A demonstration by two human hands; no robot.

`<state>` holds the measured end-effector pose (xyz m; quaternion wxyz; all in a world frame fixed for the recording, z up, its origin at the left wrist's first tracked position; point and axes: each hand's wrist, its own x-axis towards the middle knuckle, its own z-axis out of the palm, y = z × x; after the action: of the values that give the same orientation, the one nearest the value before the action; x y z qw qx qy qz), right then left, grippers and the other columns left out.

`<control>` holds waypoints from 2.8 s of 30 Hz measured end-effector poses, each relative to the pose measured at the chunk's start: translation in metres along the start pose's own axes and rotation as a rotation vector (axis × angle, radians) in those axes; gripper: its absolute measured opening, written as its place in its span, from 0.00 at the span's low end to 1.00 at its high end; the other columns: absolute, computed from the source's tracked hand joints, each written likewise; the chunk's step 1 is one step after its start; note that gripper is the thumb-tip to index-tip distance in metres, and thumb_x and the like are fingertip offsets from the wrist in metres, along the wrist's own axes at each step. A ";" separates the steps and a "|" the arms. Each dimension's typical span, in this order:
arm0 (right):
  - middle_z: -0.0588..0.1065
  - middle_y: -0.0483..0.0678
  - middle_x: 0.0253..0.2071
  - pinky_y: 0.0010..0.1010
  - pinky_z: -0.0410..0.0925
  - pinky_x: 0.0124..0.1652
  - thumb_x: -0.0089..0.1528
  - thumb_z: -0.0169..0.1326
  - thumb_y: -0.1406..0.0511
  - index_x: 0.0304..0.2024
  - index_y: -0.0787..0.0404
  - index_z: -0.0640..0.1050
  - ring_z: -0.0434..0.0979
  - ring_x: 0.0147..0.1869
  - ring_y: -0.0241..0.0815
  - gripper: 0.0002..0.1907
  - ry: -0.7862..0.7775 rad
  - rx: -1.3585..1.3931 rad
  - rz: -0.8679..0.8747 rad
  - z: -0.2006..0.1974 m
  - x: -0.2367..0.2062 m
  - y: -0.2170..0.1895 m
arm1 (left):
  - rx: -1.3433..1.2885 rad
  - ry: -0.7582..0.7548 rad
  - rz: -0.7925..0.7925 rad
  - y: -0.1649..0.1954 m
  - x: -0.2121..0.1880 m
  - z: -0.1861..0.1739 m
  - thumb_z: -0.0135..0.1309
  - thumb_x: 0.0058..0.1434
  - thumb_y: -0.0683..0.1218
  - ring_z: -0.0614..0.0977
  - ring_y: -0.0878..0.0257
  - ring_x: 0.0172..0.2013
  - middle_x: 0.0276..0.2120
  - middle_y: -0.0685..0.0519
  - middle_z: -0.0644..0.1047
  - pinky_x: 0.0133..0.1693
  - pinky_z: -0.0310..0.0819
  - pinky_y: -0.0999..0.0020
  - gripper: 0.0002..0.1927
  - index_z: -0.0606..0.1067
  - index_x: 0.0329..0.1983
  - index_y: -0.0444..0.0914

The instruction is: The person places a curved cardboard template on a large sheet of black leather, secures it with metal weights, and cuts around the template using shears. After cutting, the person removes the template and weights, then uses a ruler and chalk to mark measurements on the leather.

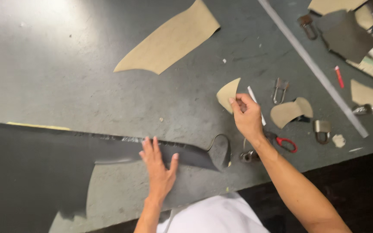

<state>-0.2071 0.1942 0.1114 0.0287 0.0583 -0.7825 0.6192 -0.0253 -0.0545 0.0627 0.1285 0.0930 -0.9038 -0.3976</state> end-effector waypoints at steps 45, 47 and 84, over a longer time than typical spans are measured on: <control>0.77 0.42 0.23 0.27 0.65 0.30 0.58 0.68 0.59 0.32 0.61 0.82 0.72 0.26 0.33 0.13 -0.201 -0.592 0.285 0.300 -0.129 -0.032 | -0.190 -0.265 -0.360 -0.213 0.078 -0.231 0.65 0.56 0.40 0.85 0.64 0.31 0.32 0.51 0.84 0.37 0.80 0.68 0.19 0.78 0.51 0.36; 0.76 0.42 0.23 0.27 0.65 0.29 0.57 0.69 0.58 0.32 0.61 0.82 0.71 0.26 0.33 0.14 -0.210 -0.601 0.300 0.300 -0.128 -0.031 | -0.195 -0.279 -0.355 -0.213 0.078 -0.234 0.64 0.56 0.40 0.85 0.63 0.32 0.33 0.51 0.84 0.38 0.80 0.68 0.19 0.78 0.51 0.36; 0.82 0.52 0.45 0.27 0.77 0.35 0.61 0.60 0.73 0.43 0.66 0.81 0.85 0.40 0.41 0.08 -0.095 -0.260 0.076 0.343 -0.224 -0.096 | -0.931 -0.104 -0.758 -0.138 -0.008 -0.189 0.62 0.57 0.35 0.85 0.66 0.39 0.41 0.48 0.79 0.40 0.81 0.73 0.30 0.67 0.63 0.32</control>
<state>0.0361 -0.1488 0.0979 -0.0246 0.0539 -0.8583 0.5096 0.0495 -0.2761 0.0819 -0.0390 0.3230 -0.5438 -0.7736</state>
